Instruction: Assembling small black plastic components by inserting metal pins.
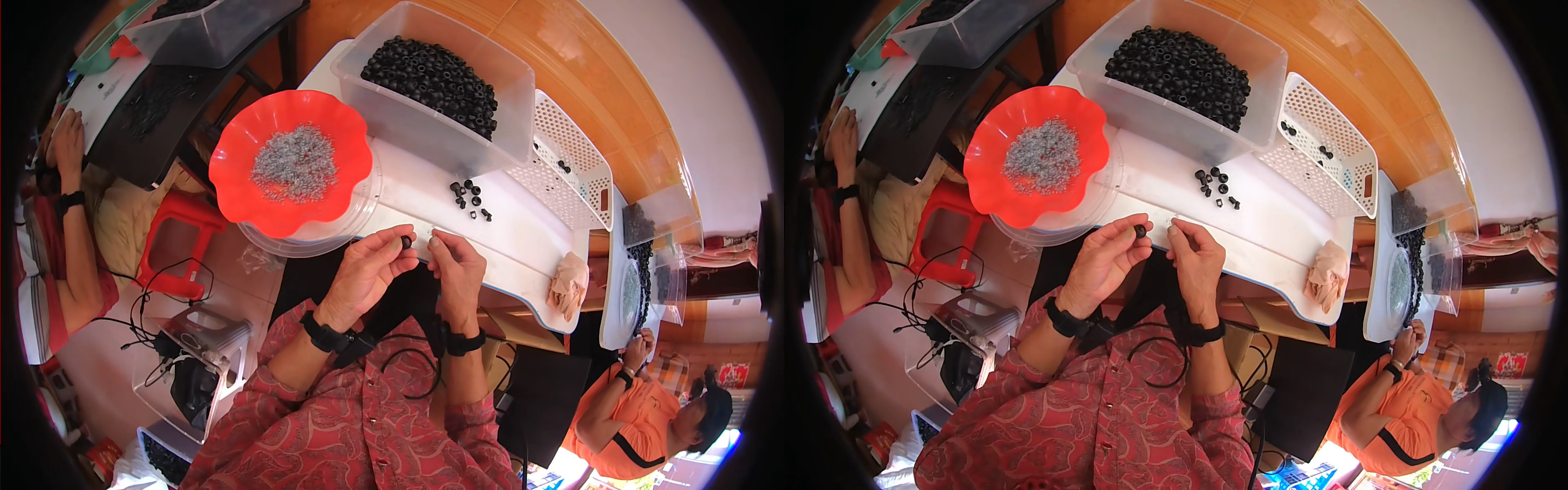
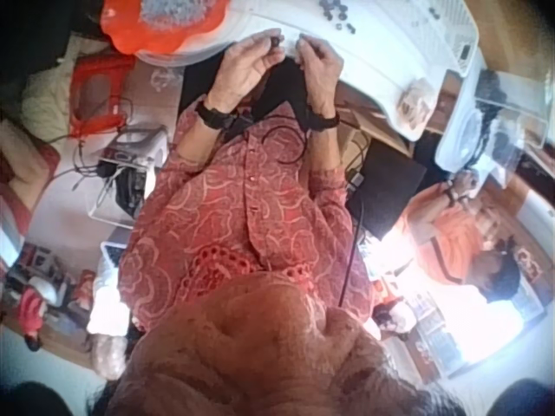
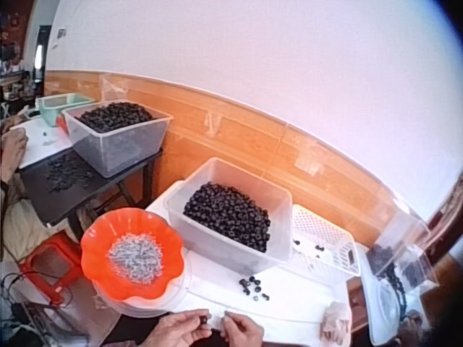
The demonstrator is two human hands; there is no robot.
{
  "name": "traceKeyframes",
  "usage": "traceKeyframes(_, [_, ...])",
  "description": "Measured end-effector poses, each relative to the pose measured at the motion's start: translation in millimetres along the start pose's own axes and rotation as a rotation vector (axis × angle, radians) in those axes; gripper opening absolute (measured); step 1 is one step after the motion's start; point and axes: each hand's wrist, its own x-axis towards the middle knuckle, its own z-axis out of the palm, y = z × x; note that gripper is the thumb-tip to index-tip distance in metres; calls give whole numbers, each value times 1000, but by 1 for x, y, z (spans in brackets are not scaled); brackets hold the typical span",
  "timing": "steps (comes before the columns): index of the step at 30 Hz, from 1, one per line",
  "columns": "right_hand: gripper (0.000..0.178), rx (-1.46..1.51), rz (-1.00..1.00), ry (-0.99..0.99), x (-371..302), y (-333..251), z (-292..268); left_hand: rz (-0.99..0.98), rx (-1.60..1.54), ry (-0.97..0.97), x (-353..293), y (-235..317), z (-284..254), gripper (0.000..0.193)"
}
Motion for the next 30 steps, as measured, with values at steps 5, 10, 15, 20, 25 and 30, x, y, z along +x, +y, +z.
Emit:
traceKeyframes(5, [18, 23, -56, -70, -20, -17, -2, -15, 2, -18, 0, -3, -4, 32])
traceKeyframes(10, [16, -63, -216, -173, -25, -21, 1, -1, 41, -25, 2, -8, -8, 29])
traceKeyframes(15, [19, -264, -366, -160, -21, -13, -2, 22, 166, 1, 1, -8, -10, 22])
traceKeyframes(20, [19, -485, -512, -178, -24, -21, -4, 28, 376, 7, -2, -7, -12, 19])
traceKeyframes(25, [17, -437, -340, -215, -28, -19, -4, -19, 445, -34, -3, -5, -17, 18])
traceKeyframes(30, [16, -170, -32, -160, -35, -25, -6, -107, 71, -109, -5, -8, -25, 23])
